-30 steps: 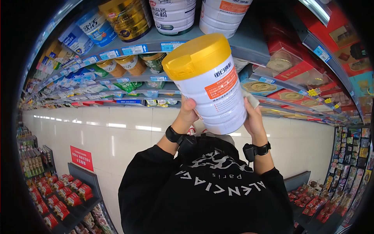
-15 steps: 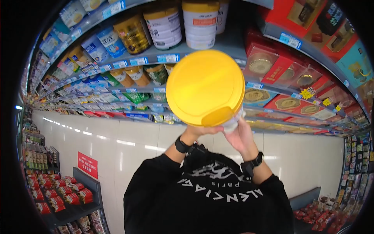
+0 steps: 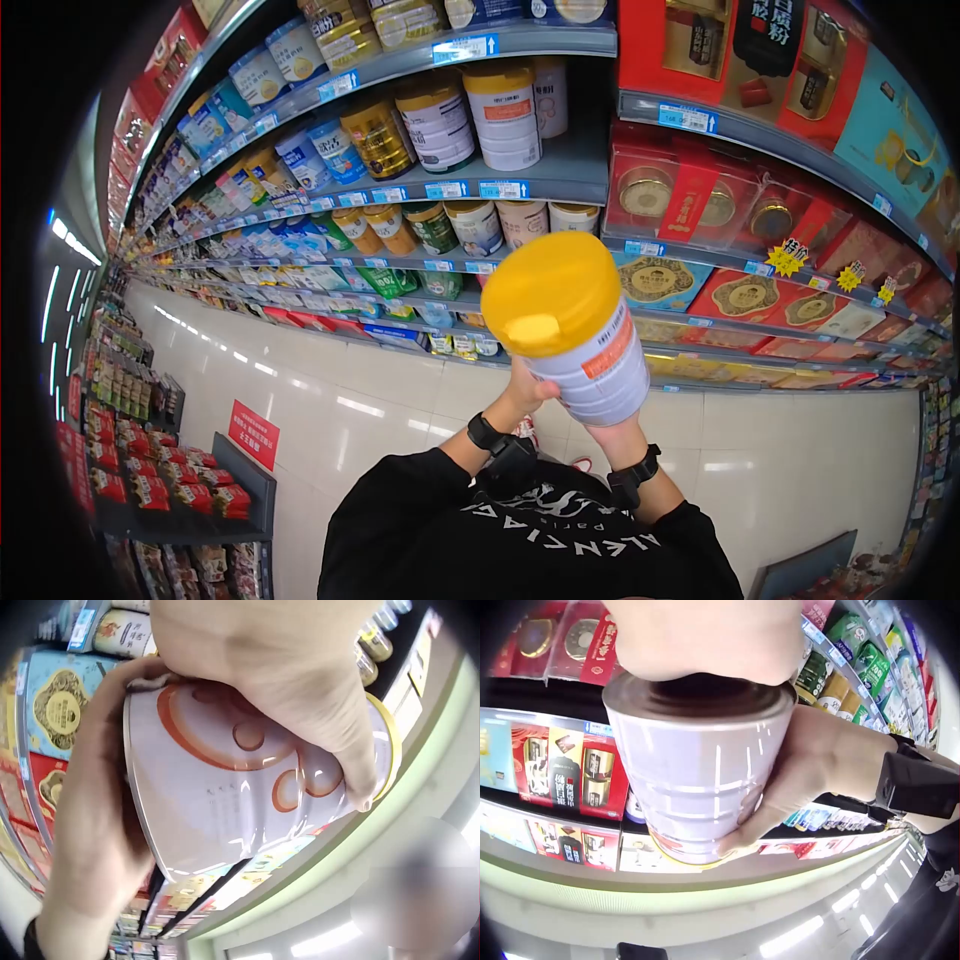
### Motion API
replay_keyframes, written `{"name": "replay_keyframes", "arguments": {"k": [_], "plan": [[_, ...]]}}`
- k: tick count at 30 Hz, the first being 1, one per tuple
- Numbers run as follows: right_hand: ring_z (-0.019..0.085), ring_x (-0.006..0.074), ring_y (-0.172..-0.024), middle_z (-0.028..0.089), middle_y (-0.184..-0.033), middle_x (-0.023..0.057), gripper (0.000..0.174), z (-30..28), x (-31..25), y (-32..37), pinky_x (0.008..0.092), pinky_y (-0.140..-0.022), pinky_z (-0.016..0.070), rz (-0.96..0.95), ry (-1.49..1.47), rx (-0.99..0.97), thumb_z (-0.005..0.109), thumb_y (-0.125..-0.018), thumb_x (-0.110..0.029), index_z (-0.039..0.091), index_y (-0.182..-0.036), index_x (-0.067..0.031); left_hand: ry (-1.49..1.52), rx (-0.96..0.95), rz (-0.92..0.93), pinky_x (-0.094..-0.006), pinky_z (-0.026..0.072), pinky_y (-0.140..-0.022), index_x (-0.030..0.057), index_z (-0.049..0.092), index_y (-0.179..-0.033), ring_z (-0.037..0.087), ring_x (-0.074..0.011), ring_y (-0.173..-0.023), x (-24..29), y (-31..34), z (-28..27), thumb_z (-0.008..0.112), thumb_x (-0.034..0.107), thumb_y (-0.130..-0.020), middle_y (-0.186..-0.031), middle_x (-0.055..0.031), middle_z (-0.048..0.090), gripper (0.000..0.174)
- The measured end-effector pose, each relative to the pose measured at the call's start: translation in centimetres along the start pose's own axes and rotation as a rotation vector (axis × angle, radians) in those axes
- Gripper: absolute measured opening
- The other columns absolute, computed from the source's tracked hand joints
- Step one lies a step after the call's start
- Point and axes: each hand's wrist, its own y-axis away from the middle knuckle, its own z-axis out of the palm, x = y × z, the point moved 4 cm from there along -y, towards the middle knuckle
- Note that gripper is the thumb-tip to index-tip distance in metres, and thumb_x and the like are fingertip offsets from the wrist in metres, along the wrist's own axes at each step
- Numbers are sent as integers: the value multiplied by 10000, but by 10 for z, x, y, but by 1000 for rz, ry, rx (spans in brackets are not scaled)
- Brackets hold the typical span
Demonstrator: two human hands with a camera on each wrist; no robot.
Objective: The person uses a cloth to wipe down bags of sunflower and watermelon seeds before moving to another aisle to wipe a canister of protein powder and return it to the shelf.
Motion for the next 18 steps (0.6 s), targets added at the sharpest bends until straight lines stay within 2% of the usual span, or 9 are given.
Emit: {"name": "replay_keyframes", "arguments": {"k": [3, 5, 7, 8, 10, 13, 14, 17, 18], "plan": [[422, 326, -1449, 341, -1637, 112, 564, -2, 6, 4, 514, -1180, 395, -122, 93, 102, 371, -1096, -444, 321, -1569, -140, -146, -89, -46, -414, 353, -1177, 30, 231, -1571, 444, -246, -1407, 9, 9, 12, 943, 538, -671, -1540, -121, 424, 1255], [440, 303, -1434, 352, -1630, 105, 568, 5, 4, 12, 474, -1184, 395, -229, 4, 208, 401, -1090, -445, 337, -1559, -130, 42, 61, -12, -404, 348, -1176, 47, 253, -1570, 414, -227, -1429, 11, 12, 26, 918, 457, -751, -1545, -108, 413, 1131], [451, 281, -1422, 366, -1613, 109, 571, 14, -6, 15, 452, -1183, 394, -423, -42, 250, 427, -1088, -444, 338, -1549, -120, 262, 249, -40, -408, 344, -1179, 58, 257, -1568, 406, -223, -1434, 20, 10, 43, 899, 423, -788, -1542, -102, 413, 1075], [452, 271, -1419, 372, -1601, 114, 572, 13, -10, 17, 445, -1183, 392, -530, -53, 259, 435, -1088, -444, 331, -1546, -116, 362, 219, -77, -424, 331, -1190, 73, 256, -1563, 414, -229, -1431, 31, 8, 52, 855, 384, -846, -1532, -100, 425, 984], [432, 257, -1424, 385, -1562, 137, 575, 11, -24, 16, 453, -1182, 381, -792, -40, 230, 425, -1097, -445, 284, -1542, -108, 218, 120, -50, -436, 354, -1179, 79, 253, -1559, 434, -239, -1419, 36, 8, 51, 833, 402, -860, -1519, -104, 441, 963], [434, 305, -1406, 396, -1516, 178, 476, 72, -40, 40, 484, -1186, 362, -1132, 722, 464, 344, -1125, -370, 311, -1494, -73, 281, 45, -66, -445, 442, -1124, 91, 254, -1548, 506, -260, -1363, 40, 7, 36, 797, 444, -878, -1472, -117, 485, 931], [429, 347, -1397, 406, -1506, 208, 465, 81, -35, 40, 507, -1185, 344, -1186, 682, 331, 346, -1115, -337, 334, -1464, -30, 339, 59, -87, -445, 459, -1112, 92, 256, -1545, 520, -263, -1349, 51, 5, 34, 794, 455, -877, -1462, -120, 493, 932], [439, 364, -1390, 443, -1477, 223, 493, 86, -27, 47, 520, -1179, 337, -1210, 965, 153, 404, -1090, -343, 360, -1441, -1, 451, 92, -126, -442, 484, -1095, 91, 264, -1542, 544, -272, -1324, 59, 0, 12, 759, 471, -896, -1459, -134, 497, 898], [410, 311, -1436, 410, -1546, 218, 596, 85, -25, 49, 476, -1209, 296, -1172, 983, 52, 447, -1082, -339, 326, -1512, 57, 448, 79, -117, -440, 484, -1095, 90, 264, -1543, 543, -272, -1326, 67, -3, 6, 750, 464, -903, -1463, -137, 495, 886]]}}
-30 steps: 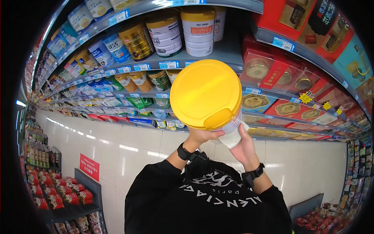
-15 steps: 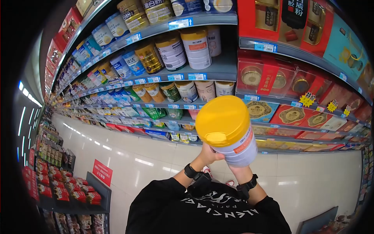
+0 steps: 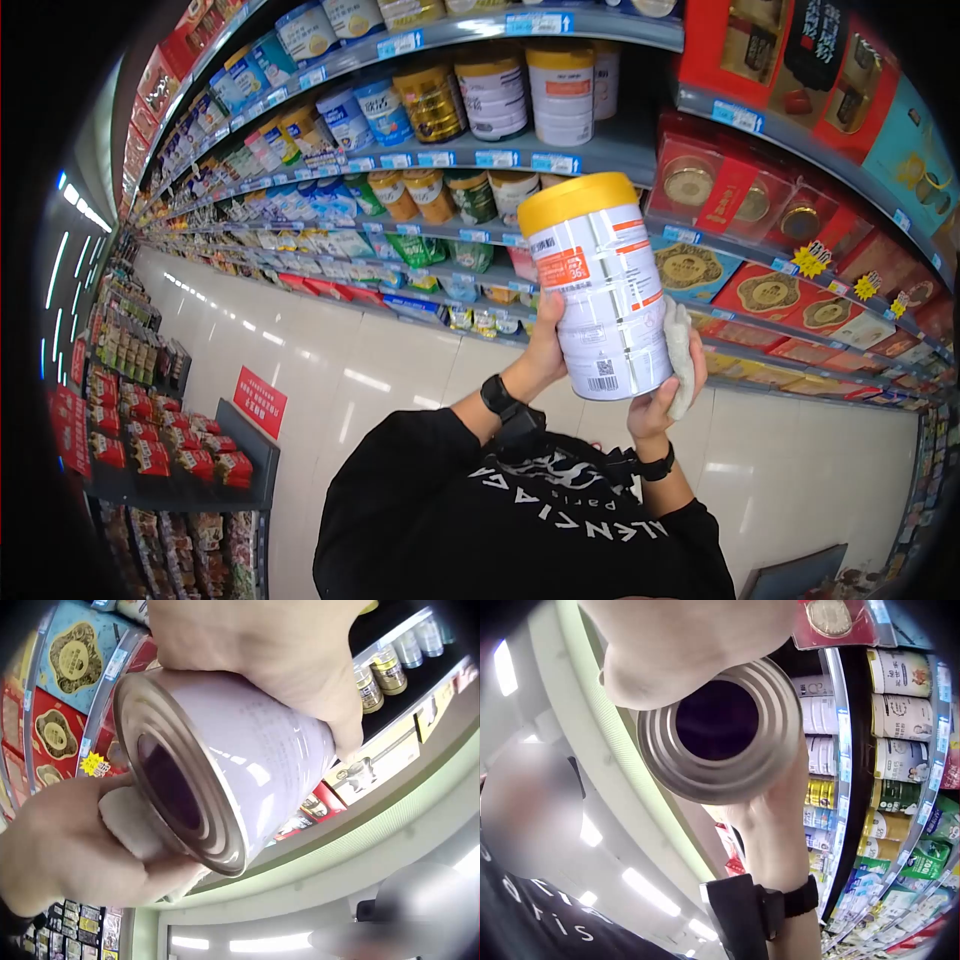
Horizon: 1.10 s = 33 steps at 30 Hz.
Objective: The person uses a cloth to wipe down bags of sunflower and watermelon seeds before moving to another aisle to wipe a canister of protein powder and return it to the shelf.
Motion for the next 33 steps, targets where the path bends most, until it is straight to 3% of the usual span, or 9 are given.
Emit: {"name": "replay_keyframes", "arguments": {"k": [3, 7, 11, 16, 19, 22, 25, 29, 33], "plan": [[375, 300, -1468, 359, -1604, 203, 632, 1, 3, -5, 448, -1226, 255, 405, -86, -99, 464, -1081, -306, 286, -1558, 68, -104, -49, -4, -430, 441, -1127, 86, 228, -1571, 518, -266, -1346, 18, -1, -6, 781, 410, -857, -1474, -138, 482, 960], [290, 275, -1521, 272, -1666, 164, 639, 44, -18, -46, 409, -1244, 207, 483, -107, -57, 460, -1090, -314, 273, -1591, 36, -377, -96, 73, -419, 377, -1162, 53, 158, -1604, 462, -260, -1387, 28, 4, 4, 867, 353, -745, -1462, -137, 471, 1154], [267, 327, -1545, 277, -1673, 191, 599, 40, -29, -55, 414, -1237, 231, 202, 279, -274, 496, -1068, -247, 332, -1595, -11, -472, -94, 110, -408, 392, -1150, 42, 150, -1602, 472, -254, -1375, 24, 14, 1, 877, 320, -751, -1448, -142, 478, 1154], [286, 560, -1472, 379, -1618, 196, 526, 49, -51, -20, 628, -1194, 268, -160, 578, -692, 656, -906, -229, 608, -1430, -229, -345, 55, 95, -403, 410, -1134, 52, 184, -1583, 500, -250, -1344, 29, 8, -14, 860, 311, -772, -1450, -144, 485, 1087], [291, 467, -1511, 356, -1638, 184, 550, 29, -26, -1, 549, -1221, 257, -72, 514, -622, 617, -984, -264, 518, -1516, -165, -354, 27, 127, -405, 435, -1113, 57, 207, -1569, 525, -251, -1320, 40, 2, -17, 847, 302, -781, -1438, -147, 496, 1044], [230, 337, -1558, 263, -1685, 157, 625, 19, 0, -4, 453, -1249, 199, 526, 3, -401, 532, -1065, -309, 330, -1609, -76, -312, 14, 64, -410, 466, -1085, 62, 212, -1564, 553, -254, -1294, 42, 8, -12, 845, 317, -772, -1421, -148, 508, 1045], [150, 241, -1576, 155, -1716, 140, 721, 26, 0, -29, 387, -1256, 139, 542, -74, -458, 463, -1098, -357, 137, -1639, -10, -254, -23, -55, -413, 467, -1086, 64, 212, -1562, 553, -258, -1296, 36, 13, -10, 850, 343, -759, -1422, -147, 507, 1063], [108, 277, -1584, 122, -1720, 151, 751, 37, -16, -58, 409, -1261, 123, 436, -40, -367, 474, -1092, -350, 75, -1652, -48, -374, -132, -63, -413, 460, -1094, 63, 211, -1561, 551, -257, -1299, 25, 16, -16, 852, 360, -753, -1425, -144, 505, 1073], [242, 406, -1548, 207, -1687, 221, 614, 43, -34, -54, 465, -1234, 253, 5, 398, -491, 614, -984, -185, 434, -1570, -144, -375, -69, 18, -406, 450, -1103, 62, 214, -1559, 549, -251, -1300, 23, 15, -17, 844, 340, -770, -1425, -140, 505, 1048]]}}
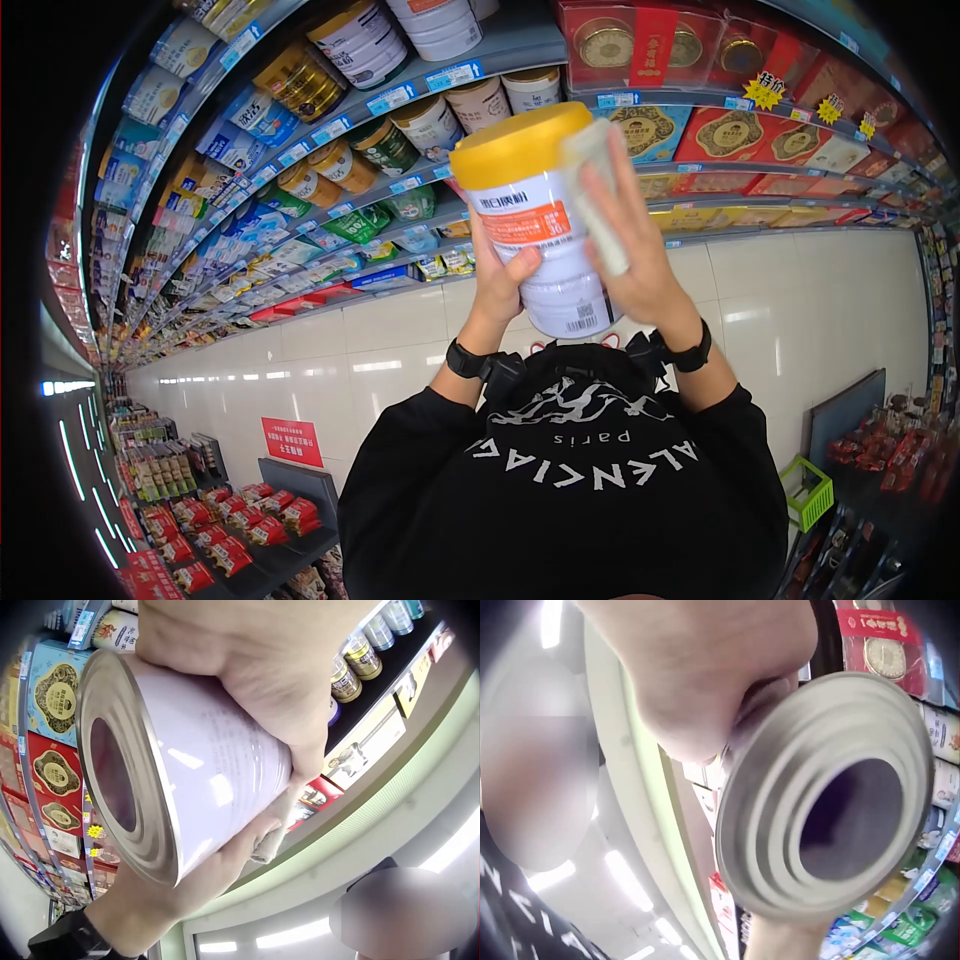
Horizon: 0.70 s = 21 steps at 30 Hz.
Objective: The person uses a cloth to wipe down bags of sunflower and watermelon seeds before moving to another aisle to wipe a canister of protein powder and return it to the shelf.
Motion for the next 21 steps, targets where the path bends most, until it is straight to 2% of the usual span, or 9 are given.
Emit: {"name": "replay_keyframes", "arguments": {"k": [1, 4, 5, 7, 9, 13, 16, 17, 21], "plan": [[302, 444, -1514, 286, -1652, 243, 556, 4, -7, 6, 487, -1204, 316, -68, 169, -52, 672, -903, -119, 596, -1451, -163, 9, 32, 26, -403, 447, -1104, 63, 214, -1559, 548, -248, -1300, 0, -3, -2, 841, 329, -778, -1424, -139, 505, 1036], [334, 439, -1500, 371, -1609, 243, 524, 14, -15, 26, 483, -1191, 340, -186, 265, -170, 678, -898, -125, 631, -1417, -175, 9, 176, 22, -397, 446, -1100, 69, 213, -1565, 545, -245, -1296, 6, -9, -11, 827, 285, -804, -1422, -136, 503, 1001], [361, 429, -1486, 396, -1597, 231, 503, 13, -6, 32, 476, -1183, 355, -128, 177, -121, 662, -924, -145, 618, -1425, -156, 37, 146, 76, -403, 453, -1090, 76, 221, -1564, 548, -246, -1287, 8, -12, -14, 814, 245, -819, -1415, -135, 506, 967], [414, 410, -1457, 446, -1572, 207, 470, 14, 17, 49, 461, -1166, 385, -12, 5, -23, 630, -976, -186, 592, -1439, -118, -46, 138, 117, -426, 495, -1060, 84, 247, -1547, 573, -275, -1270, 11, -15, -17, 771, 320, -851, -1403, -151, 521, 903], [481, 350, -1407, 489, -1541, 165, 453, 19, 45, 63, 431, -1135, 420, 350, -382, 78, 575, -1034, -238, 550, -1456, -77, -83, 138, 124, -435, 517, -1046, 71, 285, -1525, 600, -287, -1246, 12, -13, -18, 757, 379, -861, -1388, -161, 542, 872], [574, 224, -1309, 559, -1471, 91, 480, 42, 83, 84, 375, -1085, 470, 902, -1143, 162, 456, -1108, -342, 484, -1470, -29, 74, 13, -23, -421, 454, -1095, 80, 237, -1543, 542, -259, -1301, 7, -4, -8, 860, 383, -756, -1424, -139, 501, 1049], [611, 189, -1255, 609, -1409, 93, 463, 56, 76, 80, 365, -1079, 480, 729, -1726, 82, 431, -1110, -356, 500, -1455, -55, 76, -54, -61, -425, 445, -1104, 79, 243, -1535, 527, -254, -1322, -8, 1, -9, 878, 471, -722, -1439, -134, 491, 1104], [635, 207, -1223, 642, -1363, 106, 481, 59, 74, 85, 381, -1079, 490, 820, -1698, 229, 413, -1106, -380, 512, -1444, -52, 49, -70, -61, -427, 441, -1108, 78, 246, -1531, 521, -251, -1329, -13, 1, -12, 883, 490, -712, -1445, -132, 486, 1116], [644, 234, -1215, 656, -1344, 114, 478, 44, 57, 67, 396, -1069, 495, 849, -1550, 352, 407, -1099, -388, 544, -1409, -52, -79, -64, 18, -409, 354, -1171, 33, 197, -1573, 439, -248, -1409, -23, -7, -12, 829, 601, -764, -1536, -134, 412, 1174]]}}
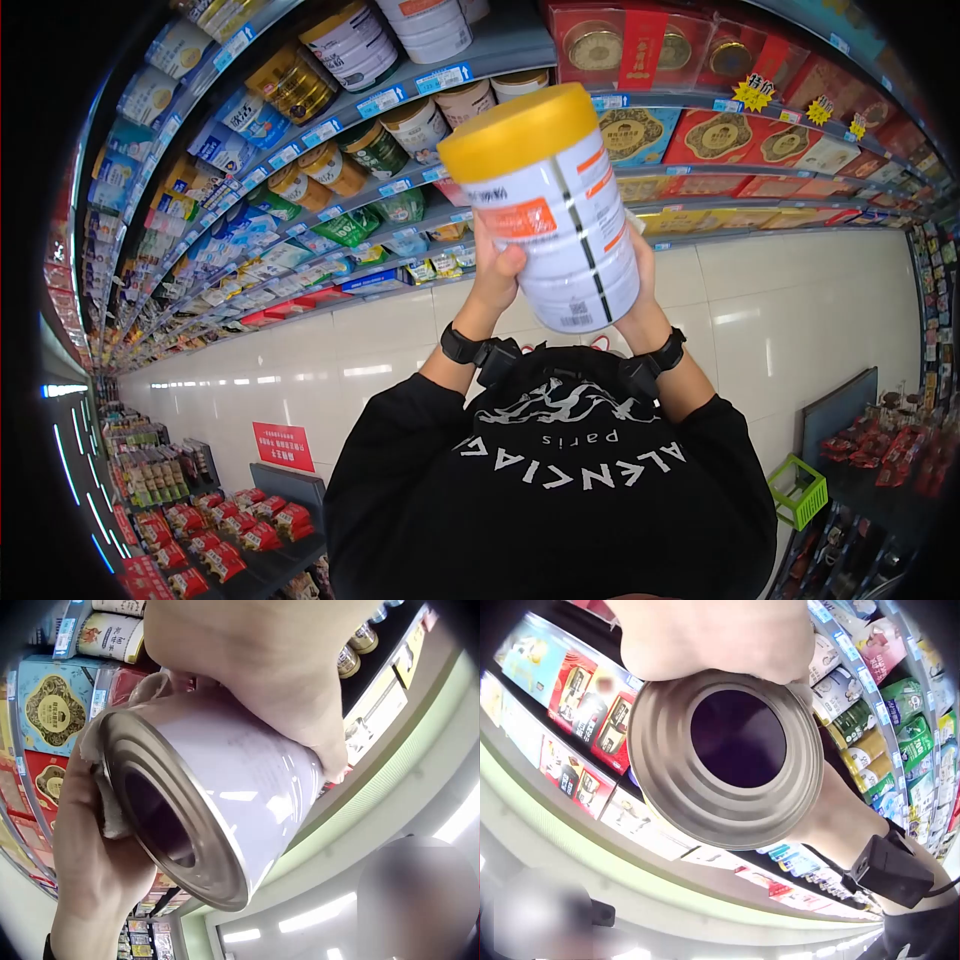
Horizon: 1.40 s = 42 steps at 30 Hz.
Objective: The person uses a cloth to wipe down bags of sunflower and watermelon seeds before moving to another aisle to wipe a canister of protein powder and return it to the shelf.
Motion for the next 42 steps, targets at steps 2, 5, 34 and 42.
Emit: {"name": "replay_keyframes", "arguments": {"k": [2, 5, 34, 42], "plan": [[643, 235, -1217, 654, -1349, 116, 479, -10, -2, -2, 399, -1066, 496, -48, -52, 30, 400, -1100, -388, 544, -1409, -52, -114, -10, 112, -398, 304, -1197, 3, 141, -1619, 388, -256, -1451, 15, -9, 16, 733, 597, -887, -1592, -145, 362, 1113], [623, 253, -1256, 629, -1388, 135, 533, -13, -11, -10, 408, -1085, 486, -161, 0, 67, 399, -1088, -412, 517, -1435, -25, -157, 11, 188, -392, 317, -1193, 5, 135, -1631, 387, -255, -1458, 21, -19, 24, 668, 462, -991, -1612, -156, 348, 950], [601, 265, -1282, 596, -1439, 135, 565, -58, 19, -17, 410, -1100, 473, 34, 164, 125, 310, -1109, -434, 499, -1462, -35, -259, -181, -64, -387, 232, -1231, 6, 46, -1642, 307, -271, -1509, 9, -10, 16, 982, 261, -590, -1641, -181, 287, 1431], [585, 222, -1295, 583, -1448, 124, 540, -40, 7, -37, 387, -1101, 468, -63, 240, 132, 328, -1125, -425, 488, -1467, -40, -285, -32, -34, -408, 383, -1162, -55, 169, -1613, 416, -267, -1451, 33, -8, 12, 972, 256, -644, -1608, -213, 355, 1296]]}}
